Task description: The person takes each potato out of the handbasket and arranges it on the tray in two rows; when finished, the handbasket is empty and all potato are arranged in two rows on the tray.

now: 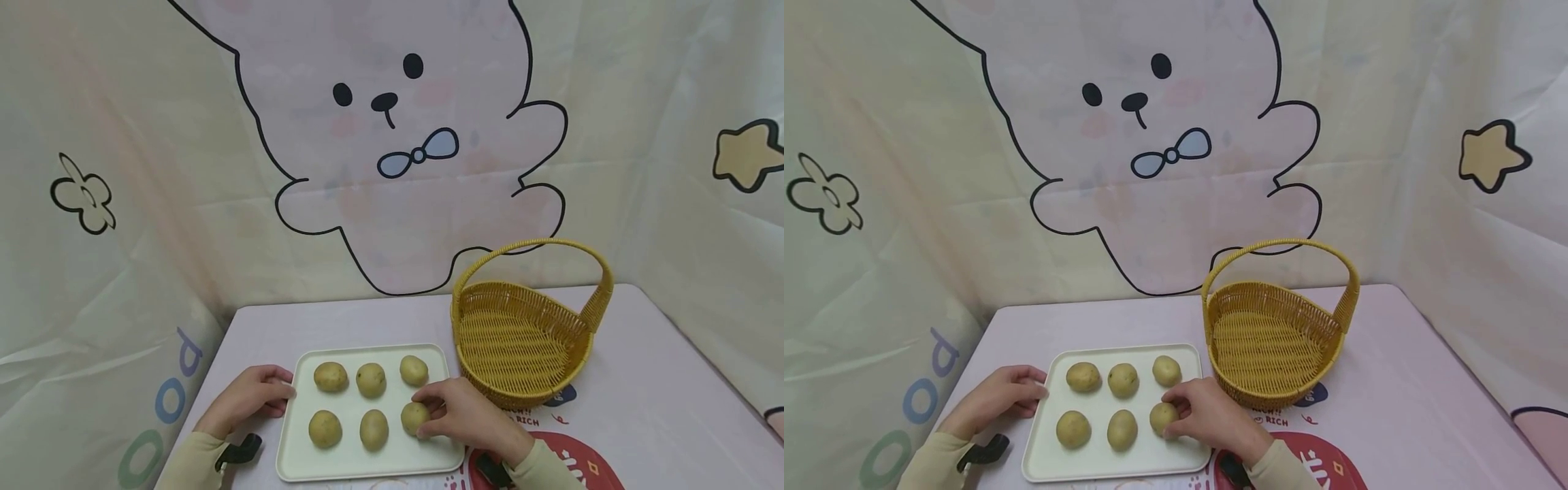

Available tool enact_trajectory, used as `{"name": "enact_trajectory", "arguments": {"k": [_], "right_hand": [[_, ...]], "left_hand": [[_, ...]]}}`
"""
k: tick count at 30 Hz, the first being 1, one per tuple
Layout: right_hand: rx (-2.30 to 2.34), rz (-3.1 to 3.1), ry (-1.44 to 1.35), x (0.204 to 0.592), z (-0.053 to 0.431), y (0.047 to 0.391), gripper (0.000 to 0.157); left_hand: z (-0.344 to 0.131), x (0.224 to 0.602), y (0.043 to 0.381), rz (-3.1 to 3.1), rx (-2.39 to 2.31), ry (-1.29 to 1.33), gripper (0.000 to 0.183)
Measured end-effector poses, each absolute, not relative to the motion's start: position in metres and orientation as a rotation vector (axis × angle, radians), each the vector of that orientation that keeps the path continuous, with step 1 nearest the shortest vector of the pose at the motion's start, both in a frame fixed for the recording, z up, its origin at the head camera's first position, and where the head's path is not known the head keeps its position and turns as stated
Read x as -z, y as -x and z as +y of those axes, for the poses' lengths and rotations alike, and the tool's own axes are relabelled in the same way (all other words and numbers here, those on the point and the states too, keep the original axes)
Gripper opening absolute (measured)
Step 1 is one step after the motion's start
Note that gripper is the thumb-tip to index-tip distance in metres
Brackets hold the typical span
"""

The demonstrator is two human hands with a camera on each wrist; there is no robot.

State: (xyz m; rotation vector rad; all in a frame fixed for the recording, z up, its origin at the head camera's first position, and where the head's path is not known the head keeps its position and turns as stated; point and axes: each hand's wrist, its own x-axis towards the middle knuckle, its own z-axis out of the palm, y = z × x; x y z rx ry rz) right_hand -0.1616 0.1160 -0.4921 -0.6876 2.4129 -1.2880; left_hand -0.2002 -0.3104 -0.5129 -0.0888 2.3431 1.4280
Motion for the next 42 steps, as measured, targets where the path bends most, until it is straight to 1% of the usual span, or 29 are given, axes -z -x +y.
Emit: {"name": "enact_trajectory", "arguments": {"k": [31,37,42], "right_hand": [[1.222,2.455,0.684,0.488,0.118,0.163,0.045],[1.189,2.498,0.692,0.485,0.121,0.163,0.049],[1.186,2.527,0.665,0.476,0.125,0.161,0.053]], "left_hand": [[-0.313,0.513,0.196,2.35,-1.421,0.134,0.04],[-0.312,0.51,0.198,2.345,-1.427,0.119,0.041],[-0.313,0.504,0.197,2.368,-1.404,0.11,0.04]]}}
